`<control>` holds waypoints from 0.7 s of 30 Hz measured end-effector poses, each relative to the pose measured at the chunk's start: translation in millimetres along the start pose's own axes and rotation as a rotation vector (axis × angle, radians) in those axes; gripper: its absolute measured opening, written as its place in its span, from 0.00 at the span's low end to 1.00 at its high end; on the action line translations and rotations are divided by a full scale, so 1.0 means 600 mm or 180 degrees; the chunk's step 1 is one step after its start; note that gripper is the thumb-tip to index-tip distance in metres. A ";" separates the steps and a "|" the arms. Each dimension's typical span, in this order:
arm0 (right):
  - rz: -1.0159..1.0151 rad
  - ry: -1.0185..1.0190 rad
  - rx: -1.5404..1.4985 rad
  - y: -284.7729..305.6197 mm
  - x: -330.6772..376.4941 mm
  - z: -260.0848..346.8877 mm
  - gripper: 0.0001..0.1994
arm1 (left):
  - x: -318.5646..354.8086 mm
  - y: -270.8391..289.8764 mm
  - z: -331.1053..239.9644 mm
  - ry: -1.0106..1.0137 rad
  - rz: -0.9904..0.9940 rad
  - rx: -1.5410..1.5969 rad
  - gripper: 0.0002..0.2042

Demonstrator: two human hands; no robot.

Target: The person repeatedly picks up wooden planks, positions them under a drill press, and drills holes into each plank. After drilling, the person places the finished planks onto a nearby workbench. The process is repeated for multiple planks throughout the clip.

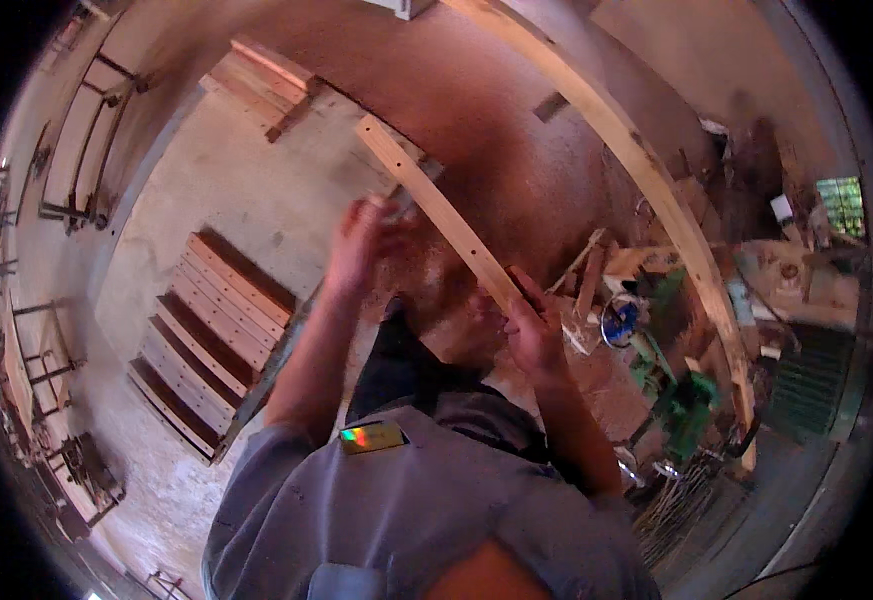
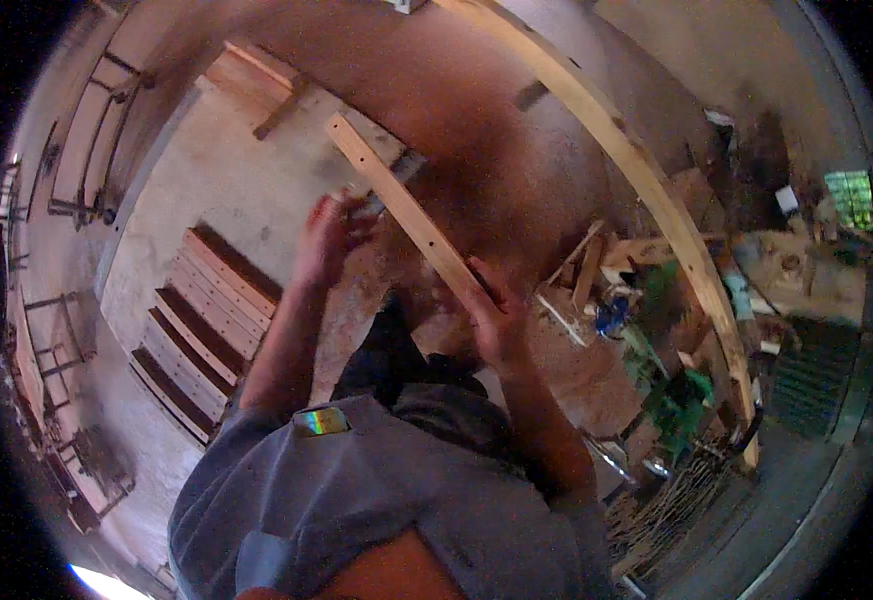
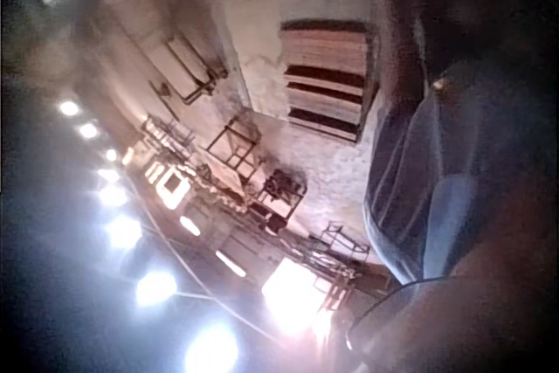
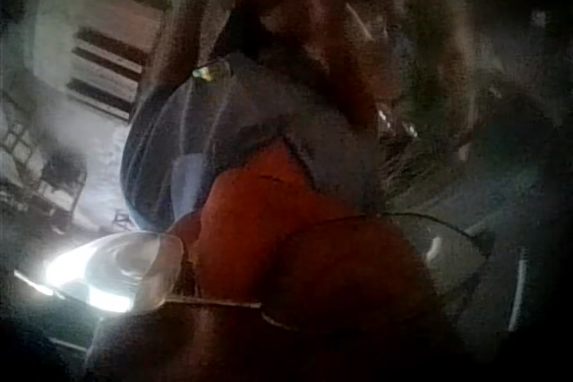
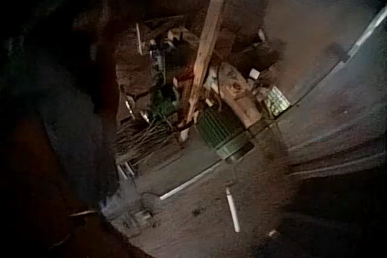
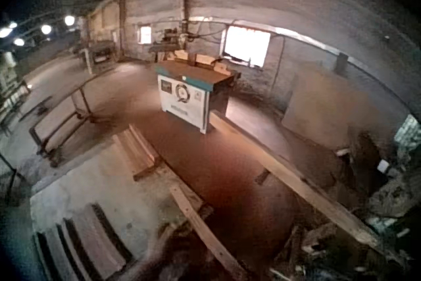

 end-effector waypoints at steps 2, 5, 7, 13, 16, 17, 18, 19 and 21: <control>-0.0029 0.0041 -0.0854 0.028 0.058 0.034 0.18 | 0.000 -0.022 0.001 0.0013 -0.0068 0.0353 0.21; 0.0112 0.0244 -0.0374 0.135 0.140 0.040 0.19 | 0.012 -0.097 0.012 -0.0056 0.0192 0.0360 0.15; 0.0276 0.0611 0.0530 0.207 0.198 0.051 0.18 | -0.001 -0.116 0.048 -0.0084 0.0508 -0.0060 0.13; -0.1277 0.1120 0.1340 0.389 0.361 0.133 0.13 | 0.068 -0.319 0.148 0.0703 0.1999 0.0262 0.13; -0.2435 0.1273 -0.0785 0.451 0.452 0.170 0.09 | 0.063 -0.401 0.171 0.0420 0.1516 0.0251 0.13; -0.2665 0.1563 -0.1004 0.476 0.488 0.174 0.08 | 0.052 -0.415 0.172 0.0186 0.1328 0.0203 0.13; -0.2983 0.1723 -0.0905 0.497 0.523 0.173 0.08 | 0.035 -0.424 0.175 0.0165 0.1427 0.0178 0.13; -0.3353 0.1867 -0.0797 0.513 0.552 0.173 0.08 | -0.002 -0.439 0.181 0.0191 0.1543 0.0144 0.14; -0.3595 0.1983 -0.0811 0.524 0.606 0.169 0.08 | -0.011 -0.504 0.187 0.0330 0.1766 0.0280 0.14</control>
Point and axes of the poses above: each hand's wrist, its own x-axis away from the middle knuckle, its own y-axis out of the back of the hand, z = x × y, the point moved 1 cm from there along -x, towards the middle knuckle, and after that the axes turned 8 degrees about y, right-handed, at the moved point
